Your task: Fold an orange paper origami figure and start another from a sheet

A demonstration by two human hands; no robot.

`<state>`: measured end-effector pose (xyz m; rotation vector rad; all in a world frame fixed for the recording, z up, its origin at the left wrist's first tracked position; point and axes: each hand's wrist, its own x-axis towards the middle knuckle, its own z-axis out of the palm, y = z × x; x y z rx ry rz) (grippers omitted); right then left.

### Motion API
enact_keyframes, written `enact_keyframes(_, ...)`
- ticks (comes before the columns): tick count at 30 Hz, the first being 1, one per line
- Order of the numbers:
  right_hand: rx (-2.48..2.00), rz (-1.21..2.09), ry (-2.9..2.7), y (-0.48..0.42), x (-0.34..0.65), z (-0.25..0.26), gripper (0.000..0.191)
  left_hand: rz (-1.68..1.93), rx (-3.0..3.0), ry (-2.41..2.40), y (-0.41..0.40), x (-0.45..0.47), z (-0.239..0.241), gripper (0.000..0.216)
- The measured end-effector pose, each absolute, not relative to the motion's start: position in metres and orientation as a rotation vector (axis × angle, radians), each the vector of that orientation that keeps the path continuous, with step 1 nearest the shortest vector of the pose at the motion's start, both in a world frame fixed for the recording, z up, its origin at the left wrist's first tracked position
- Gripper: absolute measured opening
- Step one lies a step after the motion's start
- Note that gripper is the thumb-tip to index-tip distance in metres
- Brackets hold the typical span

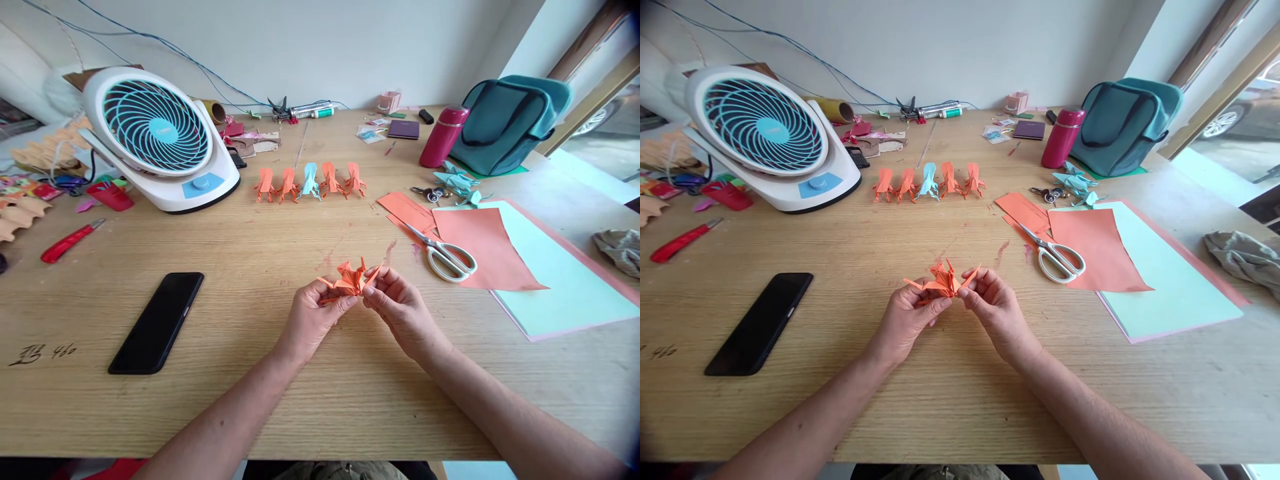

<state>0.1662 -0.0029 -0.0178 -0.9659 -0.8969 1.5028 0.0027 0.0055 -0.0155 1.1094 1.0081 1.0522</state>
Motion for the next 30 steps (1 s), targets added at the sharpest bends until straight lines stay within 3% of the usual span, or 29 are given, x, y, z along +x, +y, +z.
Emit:
enact_keyframes(12, -0.957, 1.407, -1.055, -0.0073, 0.1591, -0.0188, 0.036, 1.037, 1.275, 0.998, 0.0013, 0.0070, -0.0090, 0.025)
enact_keyframes(19, -1.028, 1.252, -1.047, -0.0078, 0.1598, -0.0209, 0.039, 1.106, 1.121, 1.022, 0.0000, 0.0058, -0.0054, 0.038)
enact_keyframes(30, -0.957, 1.093, -1.102, -0.0032, 0.1656, -0.0177, 0.020, 1.049, 1.243, 1.010, 0.0093, 0.0014, -0.0108, 0.029)
